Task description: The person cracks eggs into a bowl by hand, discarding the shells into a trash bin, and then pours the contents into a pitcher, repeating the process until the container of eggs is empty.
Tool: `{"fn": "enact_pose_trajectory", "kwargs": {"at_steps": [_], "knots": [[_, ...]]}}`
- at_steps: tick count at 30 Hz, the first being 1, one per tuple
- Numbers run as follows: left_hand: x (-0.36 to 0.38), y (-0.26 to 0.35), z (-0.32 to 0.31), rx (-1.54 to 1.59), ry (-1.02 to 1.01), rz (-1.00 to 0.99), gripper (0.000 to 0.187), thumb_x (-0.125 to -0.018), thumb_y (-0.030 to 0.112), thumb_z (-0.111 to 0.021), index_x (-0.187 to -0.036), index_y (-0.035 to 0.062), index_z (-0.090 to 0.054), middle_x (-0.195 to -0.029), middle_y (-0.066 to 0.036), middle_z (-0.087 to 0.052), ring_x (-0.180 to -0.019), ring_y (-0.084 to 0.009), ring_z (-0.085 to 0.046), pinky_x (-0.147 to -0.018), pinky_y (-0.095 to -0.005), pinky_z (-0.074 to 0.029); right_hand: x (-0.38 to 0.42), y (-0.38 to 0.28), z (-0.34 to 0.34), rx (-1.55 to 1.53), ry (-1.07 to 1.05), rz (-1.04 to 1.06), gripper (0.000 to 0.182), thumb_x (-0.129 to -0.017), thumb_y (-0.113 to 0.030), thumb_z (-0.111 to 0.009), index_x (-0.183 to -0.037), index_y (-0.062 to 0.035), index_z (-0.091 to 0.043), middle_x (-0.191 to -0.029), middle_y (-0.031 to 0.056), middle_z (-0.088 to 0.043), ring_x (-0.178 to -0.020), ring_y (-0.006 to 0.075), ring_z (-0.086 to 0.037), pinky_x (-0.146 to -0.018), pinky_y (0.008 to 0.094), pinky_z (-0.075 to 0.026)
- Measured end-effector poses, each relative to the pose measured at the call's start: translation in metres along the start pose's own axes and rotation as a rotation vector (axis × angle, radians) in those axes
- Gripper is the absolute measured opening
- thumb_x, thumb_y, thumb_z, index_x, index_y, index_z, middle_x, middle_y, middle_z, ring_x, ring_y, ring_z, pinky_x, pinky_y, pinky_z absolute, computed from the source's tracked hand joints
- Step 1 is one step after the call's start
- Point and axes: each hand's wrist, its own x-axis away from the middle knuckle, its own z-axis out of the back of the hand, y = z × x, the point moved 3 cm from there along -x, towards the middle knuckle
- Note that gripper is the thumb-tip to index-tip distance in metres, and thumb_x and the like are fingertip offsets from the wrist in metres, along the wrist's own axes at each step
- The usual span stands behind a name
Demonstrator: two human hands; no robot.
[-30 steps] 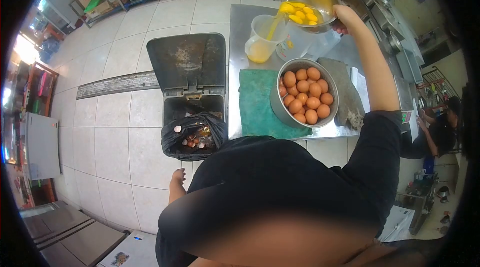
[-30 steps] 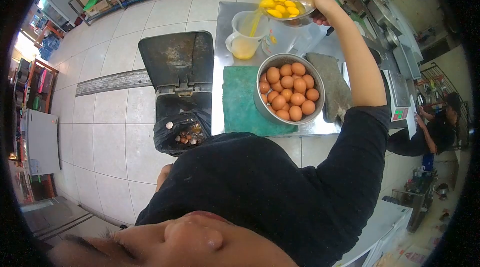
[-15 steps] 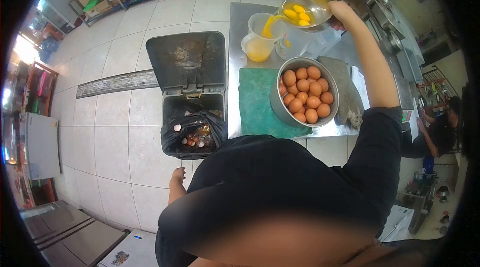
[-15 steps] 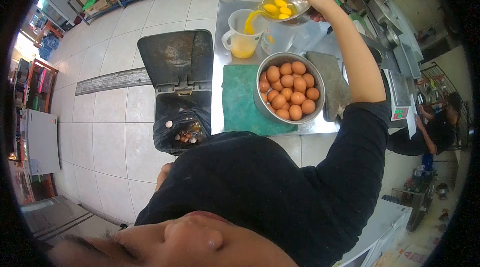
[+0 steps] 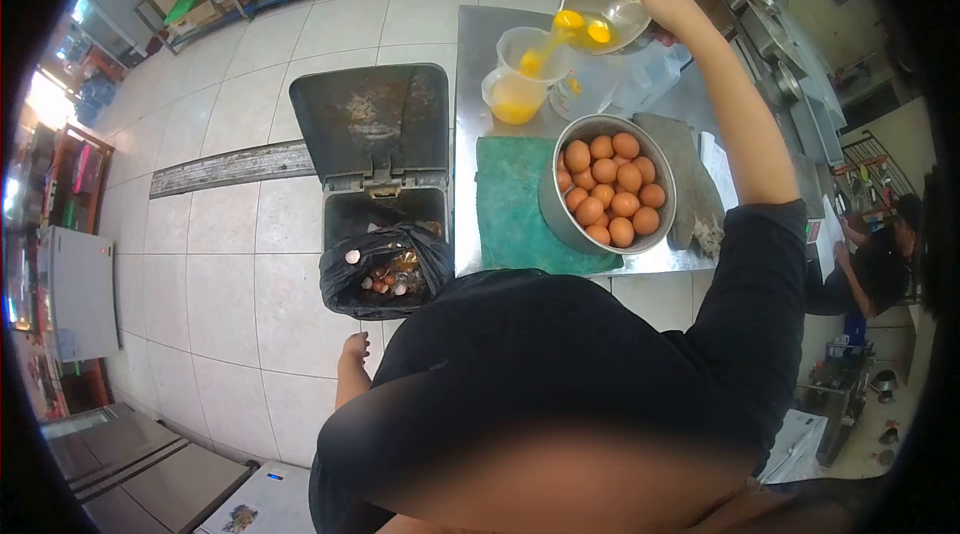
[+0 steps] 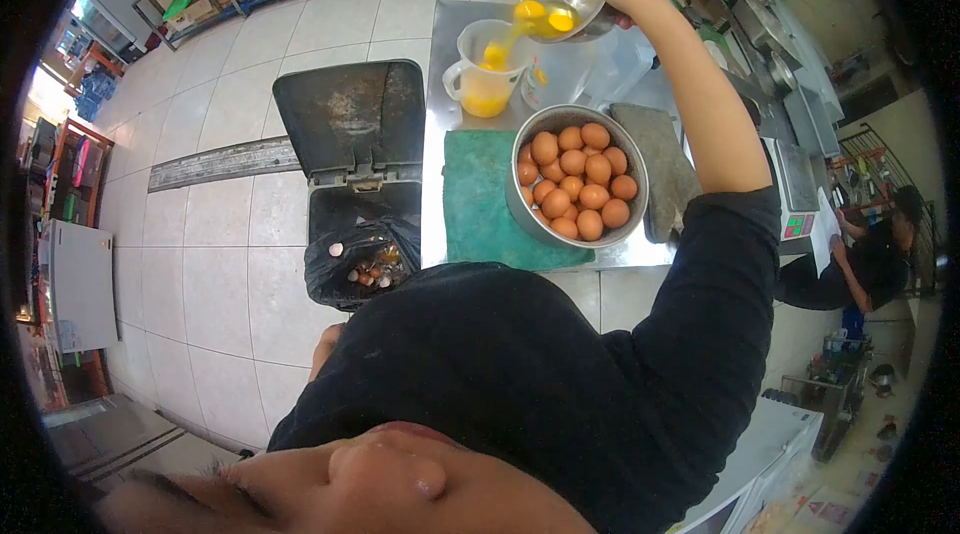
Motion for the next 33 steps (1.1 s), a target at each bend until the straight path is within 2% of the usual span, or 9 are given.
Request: {"fn": "enact_pose_trajectory", "kwargs": {"at_steps": [5, 10, 14, 16, 17, 24, 29, 31, 33], "knots": [[-0.02, -0.013, -0.001, 0.072, -0.012, 0.002, 0.055, -0.088, 0.039, -0.039, -0.134, 0.0089, -0.034, -0.132, -0.013, -0.044, -0.109, -0.0369, -0.05, -0.085, -0.0548, -0.036, -0.002, -0.011, -0.004, 0.032, 0.079, 0.064, 0.033, -0.073, -0.02, -0.043, -0.077, 0.0086, -0.059, -0.062, 0.0182, -0.059, -0.045, 0.0251, -0.057, -0.044, 0.0362, -0.047], [-0.008, -0.005, -0.002, 0.002, -0.001, -0.002, 0.055, -0.088, 0.039, -0.039, -0.134, 0.0095, -0.034, -0.132, -0.012, -0.044, -0.107, -0.0359, -0.05, -0.082, -0.0543, -0.037, 0.003, -0.021, -0.016, 0.249, 0.242, 0.168, 0.044, -0.075, -0.024, -0.046, -0.106, 0.0056, -0.053, -0.088, 0.0242, -0.063, -0.076, 0.0341, -0.064, -0.069, 0.0401, -0.051], [-0.014, -0.008, -0.003, 0.012, -0.012, -0.007, 0.055, -0.088, 0.039, -0.039, -0.134, 0.0096, -0.034, -0.131, -0.012, -0.045, -0.106, -0.0356, -0.051, -0.082, -0.0534, -0.038, 0.012, -0.035, -0.039, 0.405, 0.378, 0.302, 0.045, -0.078, -0.026, -0.044, -0.114, 0.002, -0.045, -0.081, 0.0225, -0.063, -0.07, 0.0356, -0.062, -0.065, 0.0432, -0.05], [-0.016, -0.009, -0.004, 0.06, -0.01, -0.004, 0.054, -0.088, 0.039, -0.039, -0.133, 0.0095, -0.035, -0.13, -0.012, -0.046, -0.106, -0.0355, -0.051, -0.082, -0.053, -0.038, 0.035, -0.049, -0.049, 0.429, 0.265, 0.314, 0.053, -0.077, -0.02, -0.044, -0.125, 0.0028, -0.04, -0.097, 0.0245, -0.062, -0.087, 0.0363, -0.062, -0.076, 0.0417, -0.049], [-0.017, -0.009, -0.005, 0.111, -0.008, -0.001, 0.054, -0.088, 0.039, -0.04, -0.133, 0.0093, -0.036, -0.129, -0.012, -0.047, -0.105, -0.0355, -0.051, -0.081, -0.0527, -0.039, 0.034, -0.045, -0.062, 0.442, 0.326, 0.418, 0.055, -0.078, -0.023, -0.045, -0.127, 0.0014, -0.036, -0.085, 0.0228, -0.063, -0.078, 0.0363, -0.062, -0.068, 0.0455, -0.049], [0.012, 0.016, 0.006, -0.038, 0.043, -0.031, 0.052, -0.087, 0.038, -0.041, -0.13, 0.0091, -0.039, -0.127, -0.012, -0.048, -0.102, -0.0333, -0.053, -0.08, -0.0511, -0.039, 0.056, -0.053, -0.092, 0.507, 0.228, 0.531, 0.067, -0.076, -0.016, -0.045, -0.138, -0.005, -0.023, -0.085, 0.0237, -0.063, -0.073, 0.0361, -0.062, -0.064, 0.0467, -0.048], [0.028, 0.048, 0.024, 0.322, 0.29, -0.082, 0.042, -0.086, 0.037, -0.045, -0.115, 0.0078, -0.053, -0.091, -0.006, -0.061, -0.073, -0.0203, -0.057, -0.063, -0.0389, -0.044, 0.046, -0.033, -0.089, 0.382, 0.317, 0.436, 0.064, -0.076, -0.017, -0.047, -0.136, -0.0068, -0.027, -0.082, 0.0247, -0.062, -0.07, 0.035, -0.062, -0.062, 0.0448, -0.049], [0.038, 0.086, 0.043, 0.326, 0.356, -0.379, 0.035, -0.086, 0.034, -0.048, -0.107, 0.008, -0.058, -0.075, -0.002, -0.056, -0.061, -0.0141, -0.051, -0.056, -0.0303, -0.042, 0.04, -0.019, -0.083, 0.3, 0.383, 0.393, 0.061, -0.076, -0.018, -0.047, -0.134, -0.0059, -0.031, -0.079, 0.0239, -0.062, -0.066, 0.0335, -0.062, -0.059, 0.0428, -0.05], [0.042, 0.133, 0.058, 0.498, 0.362, -0.634, 0.027, -0.089, 0.033, -0.049, -0.107, 0.0136, -0.054, -0.078, 0.003, -0.054, -0.062, -0.0083, -0.048, -0.051, -0.0275, -0.037, 0.03, 0.006, -0.085, -0.216, 0.125, 0.099, 0.047, -0.078, -0.019, -0.046, -0.12, -0.0004, -0.044, -0.073, 0.0198, -0.061, -0.055, 0.0282, -0.061, -0.05, 0.037, -0.05]]}}
